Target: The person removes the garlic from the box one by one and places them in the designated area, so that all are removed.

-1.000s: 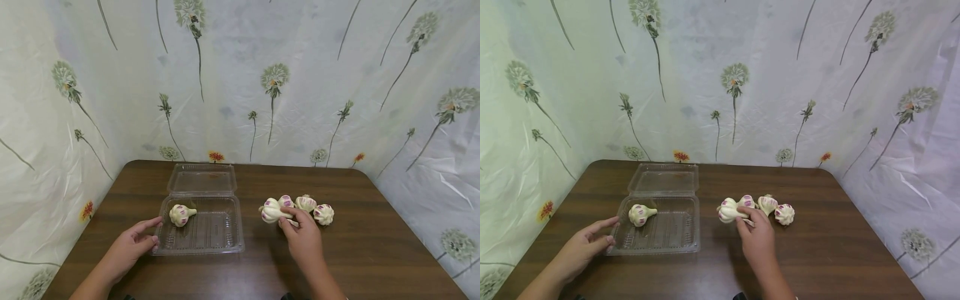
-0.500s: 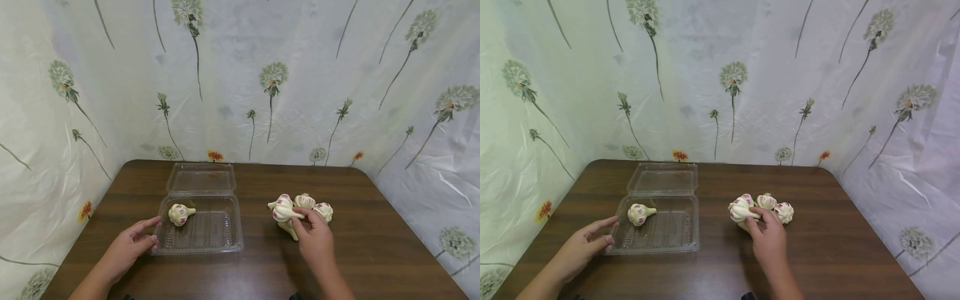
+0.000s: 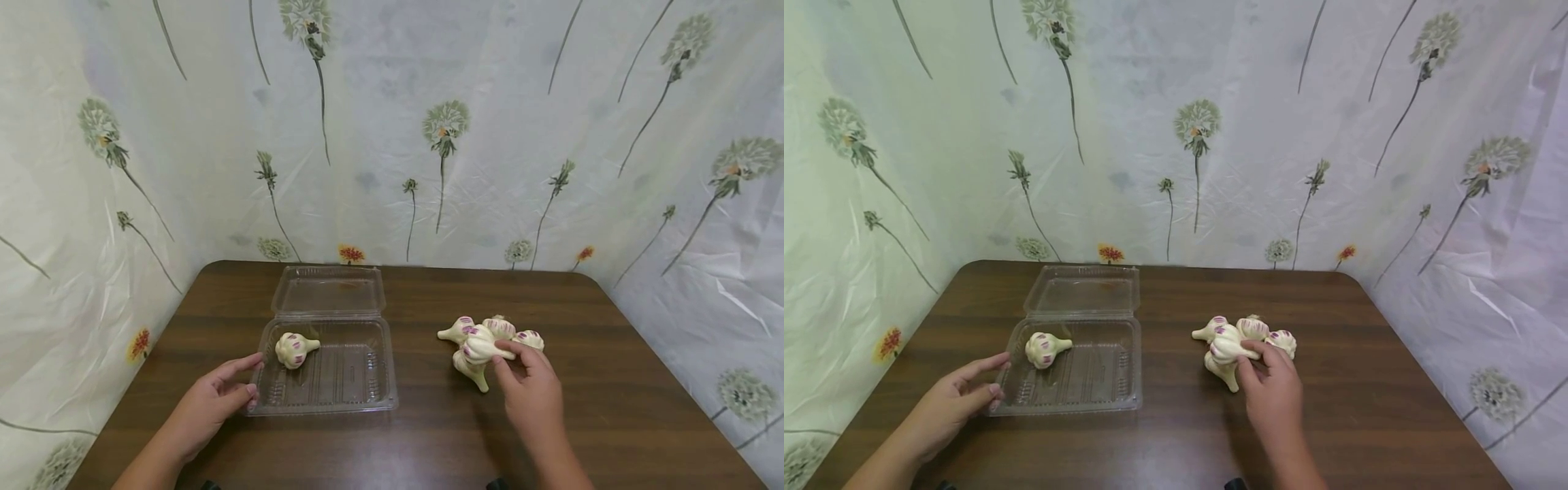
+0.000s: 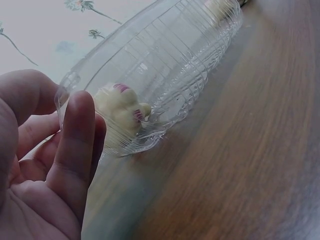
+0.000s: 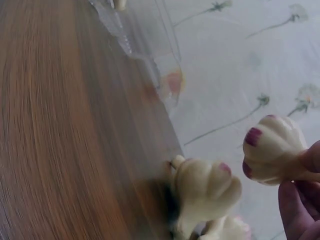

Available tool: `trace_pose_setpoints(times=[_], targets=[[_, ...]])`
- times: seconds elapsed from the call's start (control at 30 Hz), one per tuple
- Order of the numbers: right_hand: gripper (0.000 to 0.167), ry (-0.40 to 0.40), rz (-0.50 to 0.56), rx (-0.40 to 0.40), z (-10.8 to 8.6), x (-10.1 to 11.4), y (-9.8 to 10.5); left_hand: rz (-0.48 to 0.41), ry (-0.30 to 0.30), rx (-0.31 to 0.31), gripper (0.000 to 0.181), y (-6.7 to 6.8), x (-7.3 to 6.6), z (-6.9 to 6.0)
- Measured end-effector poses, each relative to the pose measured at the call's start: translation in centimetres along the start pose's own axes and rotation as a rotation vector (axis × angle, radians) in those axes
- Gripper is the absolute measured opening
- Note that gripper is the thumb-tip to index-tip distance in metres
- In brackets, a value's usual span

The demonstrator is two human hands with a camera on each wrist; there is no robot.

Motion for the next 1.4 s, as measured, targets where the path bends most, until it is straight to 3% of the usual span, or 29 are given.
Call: trace_pose_setpoints(times=[0.3,0.6,1.17,1.4], targets=[[0.021,-0.011,-0.071,-0.003,-0.1,-1.1,1.3,0.001,0.003,0.006,0.057,0.0,0.2,0.0],[0.022,-0.010,-0.124,0.049,-0.6,-1.8,1.9,-0.020,0.020,0.015,0.056,-0.1,0.2,-0.1],[0.023,-0.056,-0.134,0.057,-0.8,-3.1,2.6,-0.020,0.027,0.007,0.056,-0.1,0.1,-0.1],[0.023,-0.094,-0.163,0.111,-1.0,-3.7,2.6,-0.022,0.021,0.001,0.056,-0.2,0.1,-0.2]])
Point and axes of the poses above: each hand's wrist, its own z-axis towards the middle knuckle, its own y-axis out of the back of the hand, x = y × z, the point moved 3 cm from there along z, towards the middle knuckle, and after that the axes turned 15 degrees about y, right-handed, at the moved point
